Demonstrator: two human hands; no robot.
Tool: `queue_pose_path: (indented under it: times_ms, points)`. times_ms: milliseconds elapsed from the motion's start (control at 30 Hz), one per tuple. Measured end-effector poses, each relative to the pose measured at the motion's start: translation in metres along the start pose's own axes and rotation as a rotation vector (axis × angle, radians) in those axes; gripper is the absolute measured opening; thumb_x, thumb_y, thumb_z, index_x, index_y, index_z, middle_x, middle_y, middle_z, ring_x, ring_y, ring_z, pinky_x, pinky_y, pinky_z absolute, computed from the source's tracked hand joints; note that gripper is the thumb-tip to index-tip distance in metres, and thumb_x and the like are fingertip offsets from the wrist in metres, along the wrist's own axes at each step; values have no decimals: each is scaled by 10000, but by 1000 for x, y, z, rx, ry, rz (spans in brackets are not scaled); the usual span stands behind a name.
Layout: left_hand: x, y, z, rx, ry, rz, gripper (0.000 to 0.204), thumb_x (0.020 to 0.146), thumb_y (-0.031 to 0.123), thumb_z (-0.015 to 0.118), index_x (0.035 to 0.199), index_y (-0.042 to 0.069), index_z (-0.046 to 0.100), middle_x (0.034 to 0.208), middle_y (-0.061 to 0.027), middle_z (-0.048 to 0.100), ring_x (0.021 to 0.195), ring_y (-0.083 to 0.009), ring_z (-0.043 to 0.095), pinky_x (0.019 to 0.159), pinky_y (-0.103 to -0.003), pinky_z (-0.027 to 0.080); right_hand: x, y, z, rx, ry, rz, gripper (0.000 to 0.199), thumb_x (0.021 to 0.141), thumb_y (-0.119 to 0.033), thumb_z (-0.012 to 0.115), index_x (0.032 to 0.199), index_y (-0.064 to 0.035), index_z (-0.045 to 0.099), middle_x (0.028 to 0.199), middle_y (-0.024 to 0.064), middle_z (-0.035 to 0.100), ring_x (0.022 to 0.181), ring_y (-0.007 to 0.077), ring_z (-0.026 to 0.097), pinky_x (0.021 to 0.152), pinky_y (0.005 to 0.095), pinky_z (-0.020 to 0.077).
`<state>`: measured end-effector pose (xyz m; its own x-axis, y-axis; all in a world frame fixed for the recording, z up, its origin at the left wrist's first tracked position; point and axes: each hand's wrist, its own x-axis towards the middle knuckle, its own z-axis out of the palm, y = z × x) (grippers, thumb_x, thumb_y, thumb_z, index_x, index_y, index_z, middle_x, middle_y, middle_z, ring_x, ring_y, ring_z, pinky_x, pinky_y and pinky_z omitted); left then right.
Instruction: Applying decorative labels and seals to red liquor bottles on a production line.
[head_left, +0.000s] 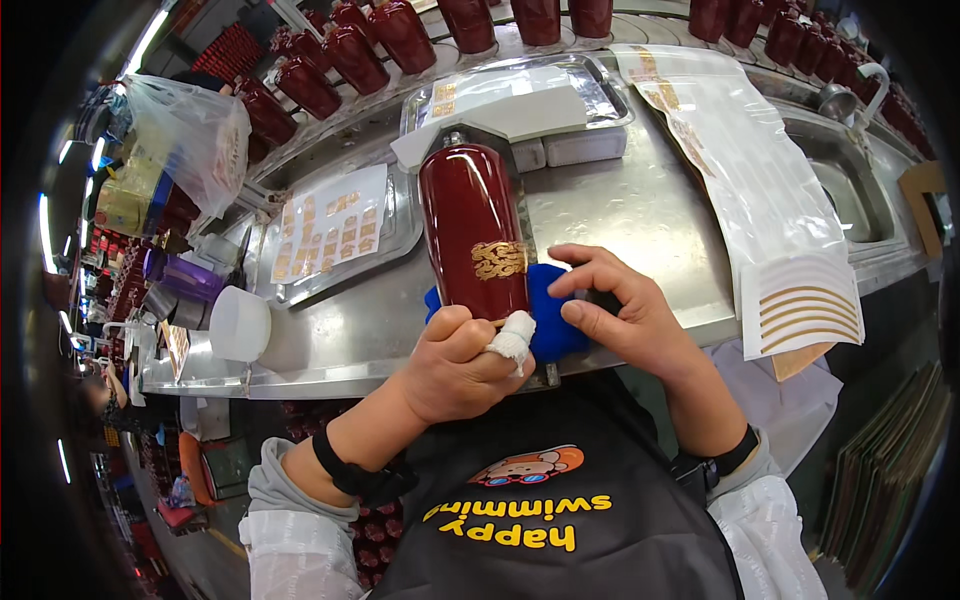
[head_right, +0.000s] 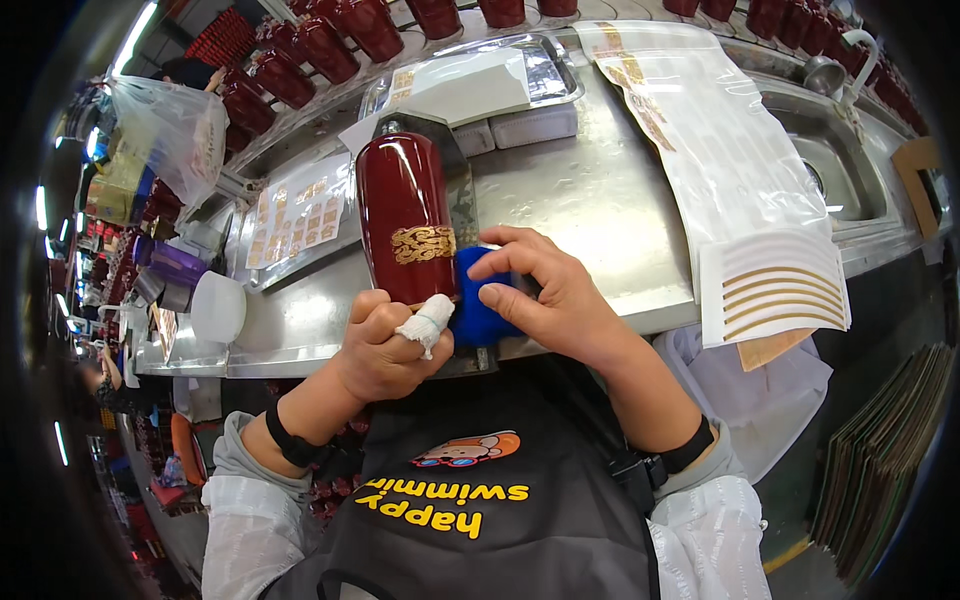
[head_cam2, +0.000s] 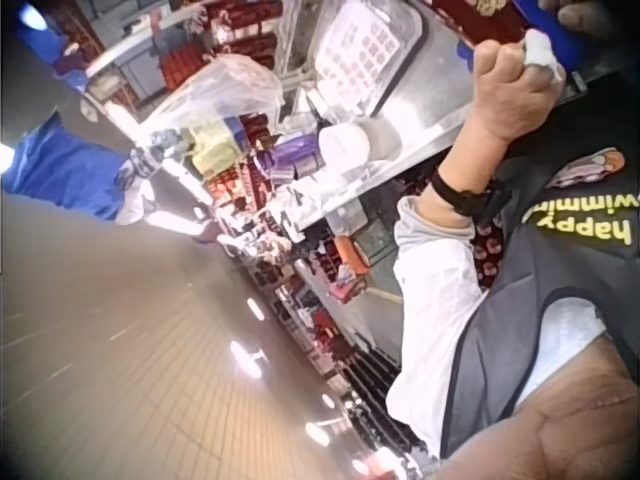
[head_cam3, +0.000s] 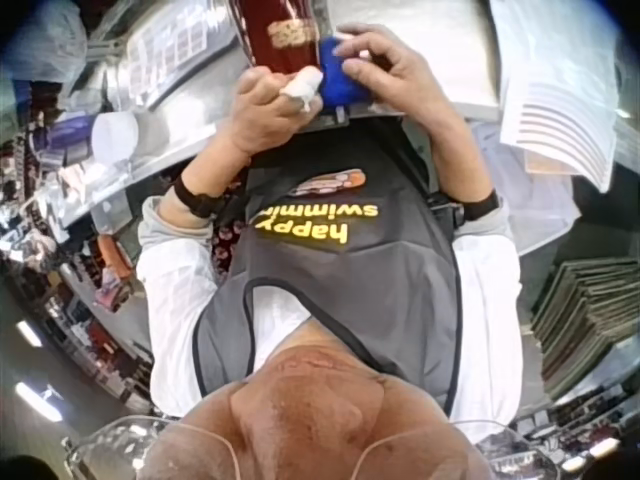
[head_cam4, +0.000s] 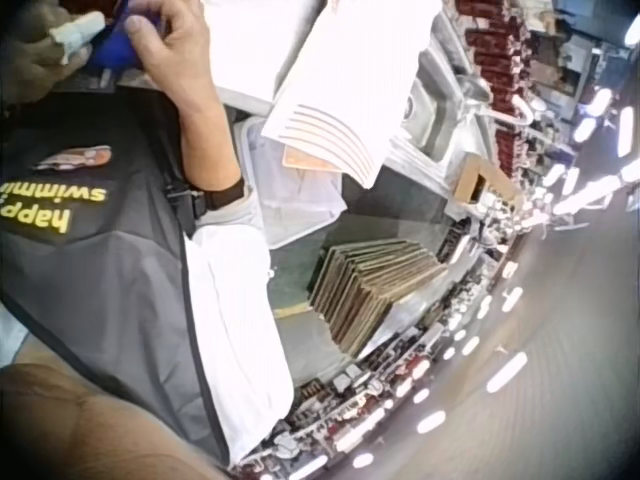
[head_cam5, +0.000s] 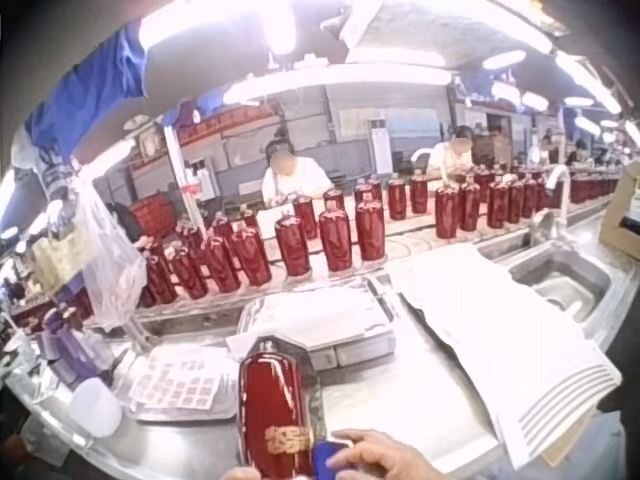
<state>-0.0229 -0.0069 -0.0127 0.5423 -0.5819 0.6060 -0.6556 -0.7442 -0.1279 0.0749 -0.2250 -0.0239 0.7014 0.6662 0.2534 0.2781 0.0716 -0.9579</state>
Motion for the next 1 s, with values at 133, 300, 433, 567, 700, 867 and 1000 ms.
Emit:
queue_pose_path:
  times_ms: [133, 300, 433, 567, 700, 867, 1000]
  points:
    - [5, -1, -14, -56, 25, -59, 339, 574, 19, 712, 878, 167, 691, 1045, -33, 637, 841, -227, 488, 689, -382, 397, -5, 5, -1, 26, 97, -30, 339, 907, -80, 610, 1240, -21, 589, 1367, 157, 502, 1255, 196, 483, 994, 323, 415]
    - [-5, 2, -11, 13, 40, -105, 278, 592, 84, 704, 858, 164, 702, 968, -17, 647, 877, -218, 454, 718, -383, 375, -3, 1, 6, 379, 182, 85, 495, 946, 4, 479, 1430, -26, 381, 1346, 163, 522, 1228, 230, 534, 947, 329, 493]
    - [8, 0, -7, 120, -13, -13, 277, 622, 185, 675, 897, 216, 700, 855, 126, 610, 935, -162, 439, 795, -335, 348, -6, -5, 9, 471, 264, 146, 466, 945, -48, 508, 1398, -18, 406, 1176, 105, 589, 1059, 137, 573, 890, 274, 481]
    - [3, -1, -4, 55, -5, -36, 343, 661, 171, 690, 1003, 198, 680, 945, 67, 631, 968, -202, 435, 838, -385, 351, -11, 0, 14, 393, 265, 177, 384, 931, -90, 562, 1300, -11, 487, 1045, 42, 607, 944, 74, 557, 821, 240, 477]
    - [-7, 7, -8, 122, 39, -442, 631, 660, 214, 758, 1259, 154, 568, 1241, -96, 555, 1062, -327, 392, 935, -452, 326, -2, -11, 36, 254, 278, 110, 339, 902, -151, 622, 1204, -22, 537, 999, 64, 629, 912, 114, 586, 808, 273, 487]
    - [1, 12, -1, 219, 11, -502, 664, 700, 238, 769, 1301, 94, 526, 1322, -116, 543, 1140, -332, 447, 1000, -432, 302, -4, -6, 45, -64, 380, 114, 311, 886, -140, 631, 1153, -11, 540, 969, 113, 656, 877, 163, 618, 789, 302, 495]
    - [0, 9, 0, 308, 16, -449, 609, 757, 322, 744, 1286, 91, 550, 1314, -102, 561, 1137, -305, 486, 972, -413, 310, 1, -16, 57, 72, 393, 31, 304, 879, -133, 631, 1128, 10, 533, 911, 131, 654, 809, 192, 637, 742, 319, 513]
